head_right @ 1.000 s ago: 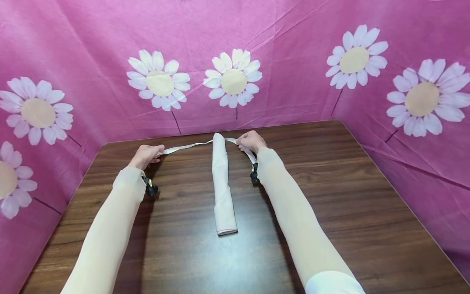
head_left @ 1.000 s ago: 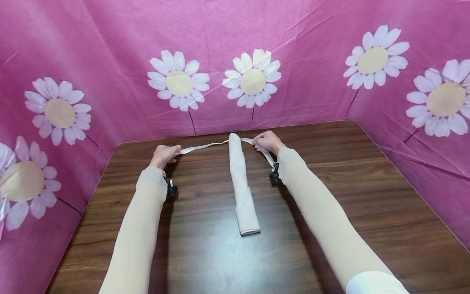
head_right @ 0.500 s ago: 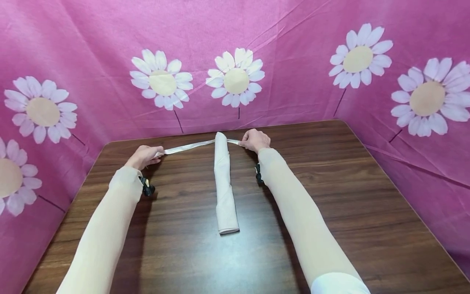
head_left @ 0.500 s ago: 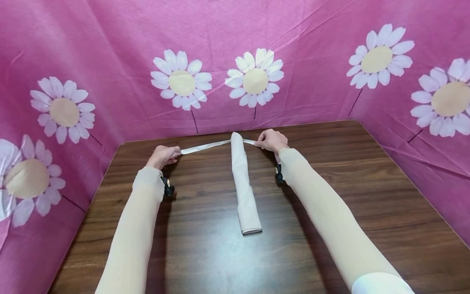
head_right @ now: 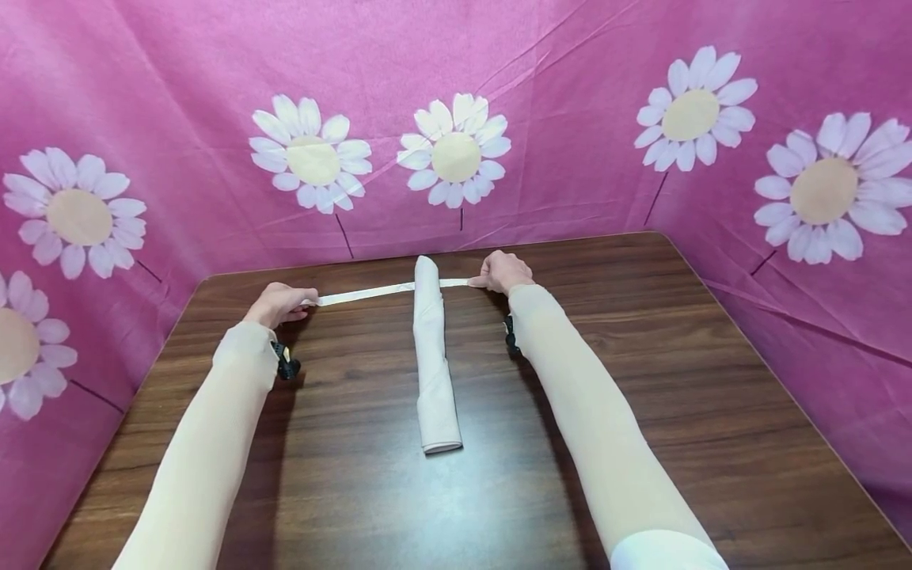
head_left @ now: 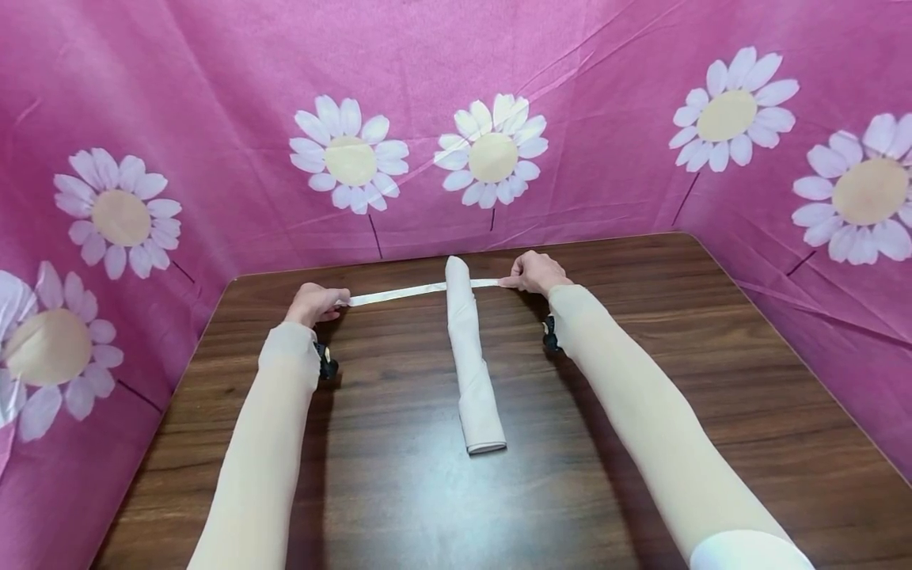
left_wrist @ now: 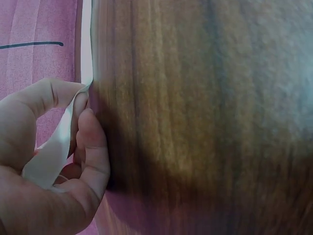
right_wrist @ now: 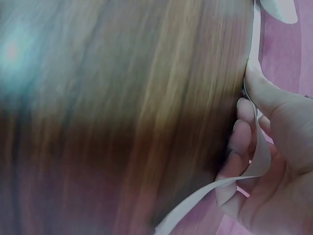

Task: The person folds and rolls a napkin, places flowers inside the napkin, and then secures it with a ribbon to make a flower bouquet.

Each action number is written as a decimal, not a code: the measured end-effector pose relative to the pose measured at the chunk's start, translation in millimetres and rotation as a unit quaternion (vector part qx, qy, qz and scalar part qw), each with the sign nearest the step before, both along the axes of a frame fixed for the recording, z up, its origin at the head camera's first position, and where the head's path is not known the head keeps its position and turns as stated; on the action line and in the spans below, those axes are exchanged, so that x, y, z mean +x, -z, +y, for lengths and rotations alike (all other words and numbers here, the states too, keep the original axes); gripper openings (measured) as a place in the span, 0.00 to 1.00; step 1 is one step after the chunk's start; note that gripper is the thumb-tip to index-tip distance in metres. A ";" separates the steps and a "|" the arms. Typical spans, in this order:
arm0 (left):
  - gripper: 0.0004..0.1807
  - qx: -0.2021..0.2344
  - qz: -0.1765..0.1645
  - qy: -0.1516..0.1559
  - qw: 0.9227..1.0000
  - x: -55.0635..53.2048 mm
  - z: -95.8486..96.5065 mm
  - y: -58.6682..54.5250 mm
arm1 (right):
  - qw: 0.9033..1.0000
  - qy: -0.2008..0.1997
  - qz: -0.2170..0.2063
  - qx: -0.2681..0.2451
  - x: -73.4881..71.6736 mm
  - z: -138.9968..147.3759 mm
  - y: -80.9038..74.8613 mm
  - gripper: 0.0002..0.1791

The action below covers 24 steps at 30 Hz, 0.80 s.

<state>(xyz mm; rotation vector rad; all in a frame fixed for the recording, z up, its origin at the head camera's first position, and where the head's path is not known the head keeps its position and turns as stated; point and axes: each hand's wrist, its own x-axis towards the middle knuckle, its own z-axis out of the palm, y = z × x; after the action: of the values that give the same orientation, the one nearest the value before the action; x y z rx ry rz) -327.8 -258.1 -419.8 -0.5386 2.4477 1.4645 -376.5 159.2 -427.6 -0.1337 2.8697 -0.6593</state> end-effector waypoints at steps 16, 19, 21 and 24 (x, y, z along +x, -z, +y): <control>0.12 -0.044 0.004 0.017 0.999 10.7 -6.0 0.9 | 0.996 -0.055 -0.049 -0.052 10.3 20.3 0.5 0.22; 0.11 -0.045 0.008 0.033 0.998 14.5 -6.9 0.0 | 0.996 -0.065 -0.045 -0.048 14.5 23.3 -0.4 0.22; 0.09 -0.050 0.011 0.046 0.998 16.7 -7.3 0.4 | 0.995 -0.073 -0.047 -0.043 16.8 25.4 -1.0 0.21; 0.09 -0.066 0.015 0.068 0.995 21.1 -8.6 0.5 | 0.994 -0.084 -0.053 -0.036 20.2 28.1 -1.7 0.21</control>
<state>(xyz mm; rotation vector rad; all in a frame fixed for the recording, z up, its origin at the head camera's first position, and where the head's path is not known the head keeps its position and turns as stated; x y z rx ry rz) -306.7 -266.8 -420.3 -0.3702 2.5620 1.2743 -356.2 187.4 -426.0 -0.3362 2.6977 -0.7134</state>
